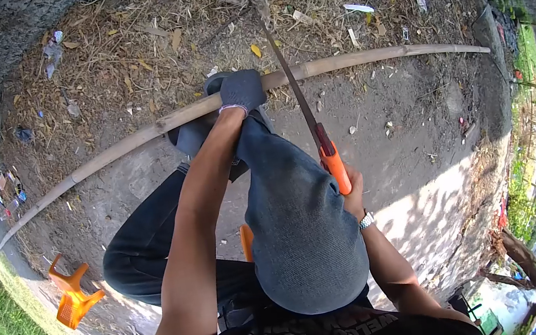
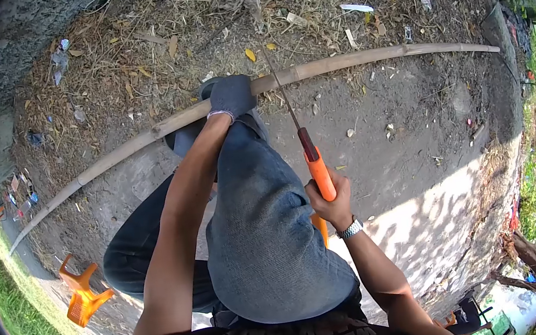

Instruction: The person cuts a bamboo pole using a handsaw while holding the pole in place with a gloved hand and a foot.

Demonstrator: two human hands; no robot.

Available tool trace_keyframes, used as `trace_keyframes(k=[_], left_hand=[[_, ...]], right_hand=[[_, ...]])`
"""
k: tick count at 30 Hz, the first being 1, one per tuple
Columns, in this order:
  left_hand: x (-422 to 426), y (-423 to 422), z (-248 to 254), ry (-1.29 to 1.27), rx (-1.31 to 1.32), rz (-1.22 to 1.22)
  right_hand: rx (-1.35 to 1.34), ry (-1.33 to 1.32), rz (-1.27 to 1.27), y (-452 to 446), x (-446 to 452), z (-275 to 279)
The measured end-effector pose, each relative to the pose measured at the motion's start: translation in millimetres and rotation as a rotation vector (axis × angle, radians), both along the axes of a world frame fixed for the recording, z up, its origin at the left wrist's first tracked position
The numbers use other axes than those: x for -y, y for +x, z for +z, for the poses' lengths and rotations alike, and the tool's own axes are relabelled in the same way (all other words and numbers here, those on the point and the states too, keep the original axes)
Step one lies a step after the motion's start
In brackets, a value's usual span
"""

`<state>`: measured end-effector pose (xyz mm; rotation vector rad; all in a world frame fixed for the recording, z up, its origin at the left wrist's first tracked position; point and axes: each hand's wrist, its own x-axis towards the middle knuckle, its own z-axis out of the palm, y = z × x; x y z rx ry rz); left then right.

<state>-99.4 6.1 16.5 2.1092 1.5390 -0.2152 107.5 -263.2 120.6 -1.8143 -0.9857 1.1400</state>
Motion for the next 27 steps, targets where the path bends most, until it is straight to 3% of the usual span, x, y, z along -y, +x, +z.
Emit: trace_keyframes(k=[4, 7, 10, 19, 27], left_hand=[[10, 1, -4, 0.002, 0.012, -0.005], [11, 1, -1, 0.002, 0.0, -0.014], [10, 0, 0, 0.026, 0.006, 0.005], [7, 0, 0, 0.008, -0.007, -0.006], [10, -1, -2, 0.032, 0.006, -0.008]], right_hand=[[-0.08, -0.062, -0.058, 6, 49, 9], [-0.145, -0.032, -0.12, 4, 31, -25], [0.053, 0.073, 0.068, -3, -28, -2], [0.019, 0.002, -0.04, -16, -50, 11], [0.077, 0.017, 0.012, -14, -55, 5]])
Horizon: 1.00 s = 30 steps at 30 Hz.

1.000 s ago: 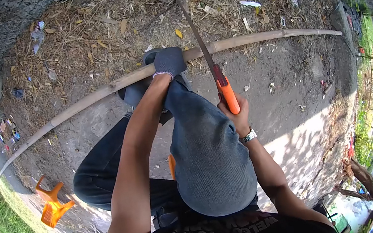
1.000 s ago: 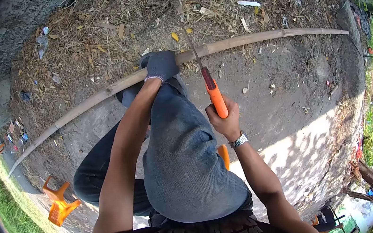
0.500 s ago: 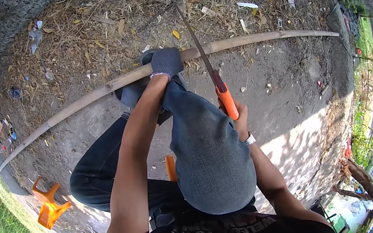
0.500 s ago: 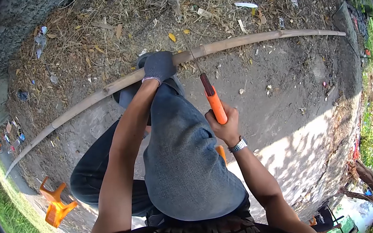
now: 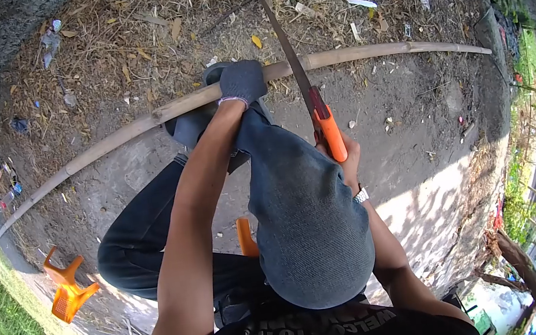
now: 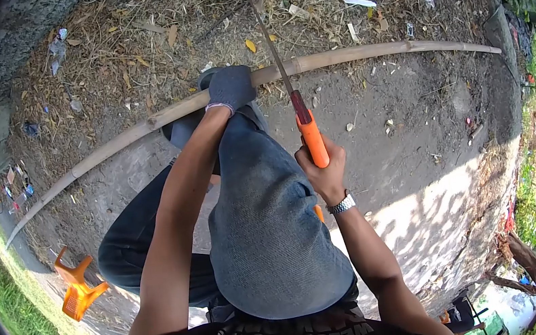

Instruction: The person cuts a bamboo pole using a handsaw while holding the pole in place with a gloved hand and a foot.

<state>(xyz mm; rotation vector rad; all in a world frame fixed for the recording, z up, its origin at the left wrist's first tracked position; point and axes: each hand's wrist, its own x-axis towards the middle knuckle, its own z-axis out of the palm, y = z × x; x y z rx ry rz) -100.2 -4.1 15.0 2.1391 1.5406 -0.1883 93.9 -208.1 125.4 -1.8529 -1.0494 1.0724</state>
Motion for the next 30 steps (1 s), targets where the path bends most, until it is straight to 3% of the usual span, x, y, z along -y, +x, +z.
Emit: trace_keyframes(k=[30], left_hand=[[-1, 0, 8, -0.016, -0.005, -0.006]], right_hand=[[0.057, 0.023, -0.002, -3, 5, -3]])
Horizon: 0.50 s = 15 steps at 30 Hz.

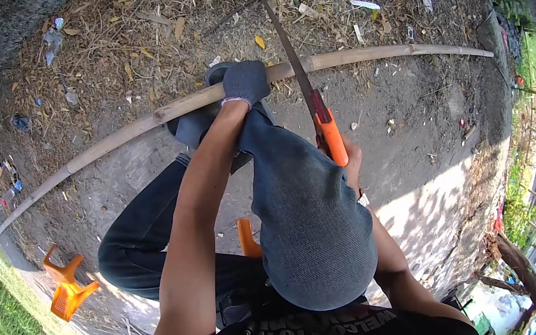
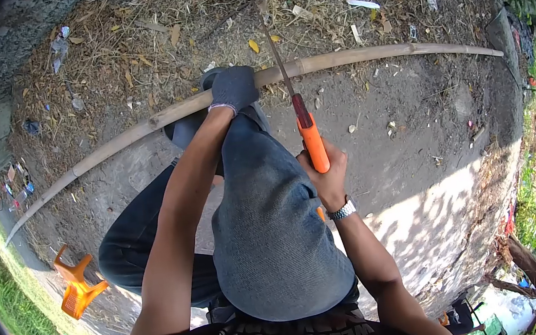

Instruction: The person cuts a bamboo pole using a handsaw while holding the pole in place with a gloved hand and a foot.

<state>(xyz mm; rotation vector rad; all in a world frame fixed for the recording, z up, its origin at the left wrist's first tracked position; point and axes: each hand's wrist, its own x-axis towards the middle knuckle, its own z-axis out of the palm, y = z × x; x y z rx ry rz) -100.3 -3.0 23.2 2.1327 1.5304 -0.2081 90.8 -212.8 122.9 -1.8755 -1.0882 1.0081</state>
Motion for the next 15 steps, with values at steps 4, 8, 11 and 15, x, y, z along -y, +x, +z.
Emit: trace_keyframes(k=[4, 8, 11, 15], left_hand=[[1, 0, 2, 0.005, -0.006, 0.008], [0, 1, 3, 0.0, -0.002, 0.005], [0, 0, 2, 0.006, -0.015, -0.003], [0, 0, 1, -0.002, -0.007, 0.001]], right_hand=[[0.0, 0.004, 0.002, 0, 1, 2], [-0.001, -0.013, 0.009, -1, 0, 7], [0.015, -0.038, 0.011, -2, -1, 10], [-0.013, -0.03, -0.002, 0, 2, 5]])
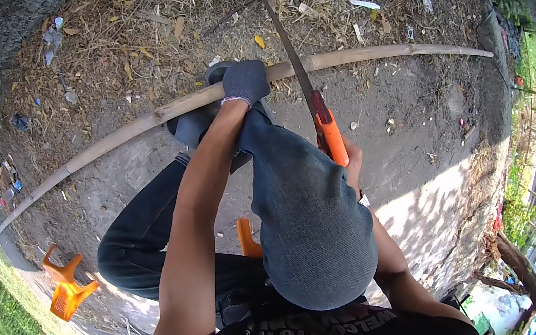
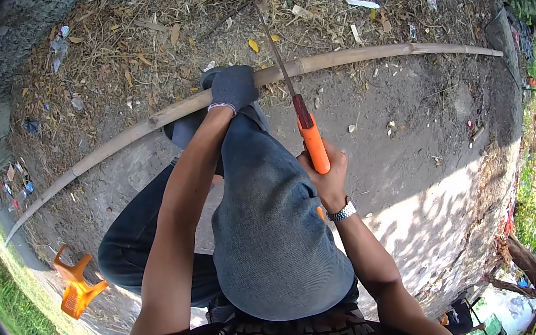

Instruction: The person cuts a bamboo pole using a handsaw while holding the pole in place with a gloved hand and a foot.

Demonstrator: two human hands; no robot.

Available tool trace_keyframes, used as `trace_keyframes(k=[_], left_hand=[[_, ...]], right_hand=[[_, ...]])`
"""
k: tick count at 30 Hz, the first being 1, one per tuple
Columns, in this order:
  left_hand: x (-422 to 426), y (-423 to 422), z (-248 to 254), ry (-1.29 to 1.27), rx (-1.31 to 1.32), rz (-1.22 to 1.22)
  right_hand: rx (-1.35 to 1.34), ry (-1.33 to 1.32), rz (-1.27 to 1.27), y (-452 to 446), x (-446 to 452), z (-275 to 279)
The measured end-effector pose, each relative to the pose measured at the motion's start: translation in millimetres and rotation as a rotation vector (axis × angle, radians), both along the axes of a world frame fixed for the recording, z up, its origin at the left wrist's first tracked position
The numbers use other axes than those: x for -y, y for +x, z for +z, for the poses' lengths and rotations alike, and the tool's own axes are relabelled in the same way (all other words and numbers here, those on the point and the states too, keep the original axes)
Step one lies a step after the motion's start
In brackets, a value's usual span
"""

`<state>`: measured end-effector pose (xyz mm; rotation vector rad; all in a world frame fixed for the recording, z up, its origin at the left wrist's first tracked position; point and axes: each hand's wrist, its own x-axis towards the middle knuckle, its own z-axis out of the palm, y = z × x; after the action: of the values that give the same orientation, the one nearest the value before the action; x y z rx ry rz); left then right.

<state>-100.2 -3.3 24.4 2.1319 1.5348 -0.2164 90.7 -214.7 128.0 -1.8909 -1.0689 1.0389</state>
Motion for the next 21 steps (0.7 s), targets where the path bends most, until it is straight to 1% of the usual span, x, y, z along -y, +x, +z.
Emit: trace_keyframes(k=[5, 8, 10, 13, 15, 16, 18, 19, 21], left_hand=[[1, -1, -2, 0.018, 0.009, 0.002], [0, 0, -3, 0.002, 0.005, 0.011], [1, -1, -4, -0.002, 0.013, 0.01], [2, 0, -8, -0.004, 0.002, -0.004], [1, -2, -11, 0.013, 0.03, -0.019], [1, -3, -8, 0.026, 0.051, -0.025], [-4, -2, -4, -0.008, 0.026, -0.016], [-4, -1, -2, -0.044, 0.005, -0.015], [-2, -1, -8, -0.028, 0.021, -0.013]], right_hand=[[-0.006, -0.001, -0.001, 1, 0, -1], [0.036, -0.04, 0.041, 3, -1, 1], [-0.108, -0.049, -0.002, 3, -1, -3], [-0.175, -0.056, -0.021, 4, 6, -5], [-0.145, -0.02, -0.003, 10, 20, -14], [-0.122, 0.01, 0.023, 11, 25, -11], [-0.169, 0.004, -0.006, 12, 41, -2], [-0.177, -0.046, -0.031, 15, 53, 3], [-0.174, -0.12, -0.061, 17, 68, 13]])
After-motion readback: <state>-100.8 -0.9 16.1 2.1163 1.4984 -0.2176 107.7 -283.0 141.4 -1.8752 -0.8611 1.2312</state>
